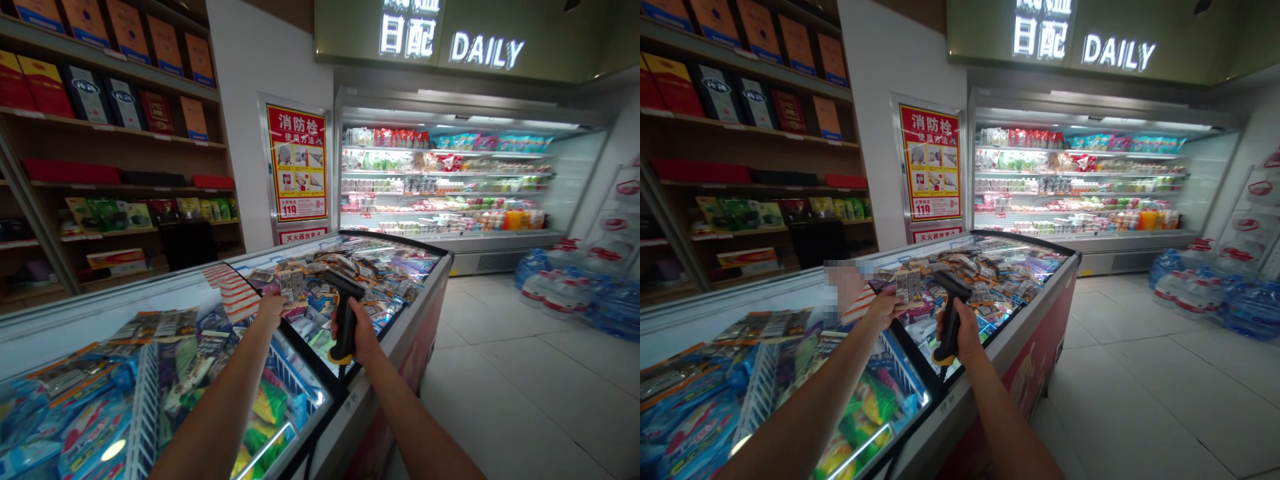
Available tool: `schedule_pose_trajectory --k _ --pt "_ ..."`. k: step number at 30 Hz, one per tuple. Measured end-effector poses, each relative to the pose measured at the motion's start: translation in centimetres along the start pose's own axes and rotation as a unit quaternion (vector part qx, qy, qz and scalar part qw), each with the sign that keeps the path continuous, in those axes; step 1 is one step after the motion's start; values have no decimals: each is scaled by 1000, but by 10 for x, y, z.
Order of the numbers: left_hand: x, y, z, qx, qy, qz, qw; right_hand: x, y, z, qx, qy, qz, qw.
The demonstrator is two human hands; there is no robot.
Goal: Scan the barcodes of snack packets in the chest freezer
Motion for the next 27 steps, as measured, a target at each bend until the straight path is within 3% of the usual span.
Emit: schedule_pose_trajectory --k 2,19,27 --pt "2 -2 -3 6 -22 -16 1000 -1 1 0 -2 -11 3 1000" --pt "-1 -6 4 -75 33 -11 997 1 6 0 -4 -38 24 999" --pt "24 8 5 -108 75 7 991 1 1 0 -1 -7 25 1000"
Point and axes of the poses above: each hand's wrist, its own z-axis towards the middle knuckle, its own x-axis out of the back of the hand, y = z × x, the point moved 1 cm from there along z, towards the middle knuckle, and after that the axes turned 13 degrees about x, right-handed, at the moved point
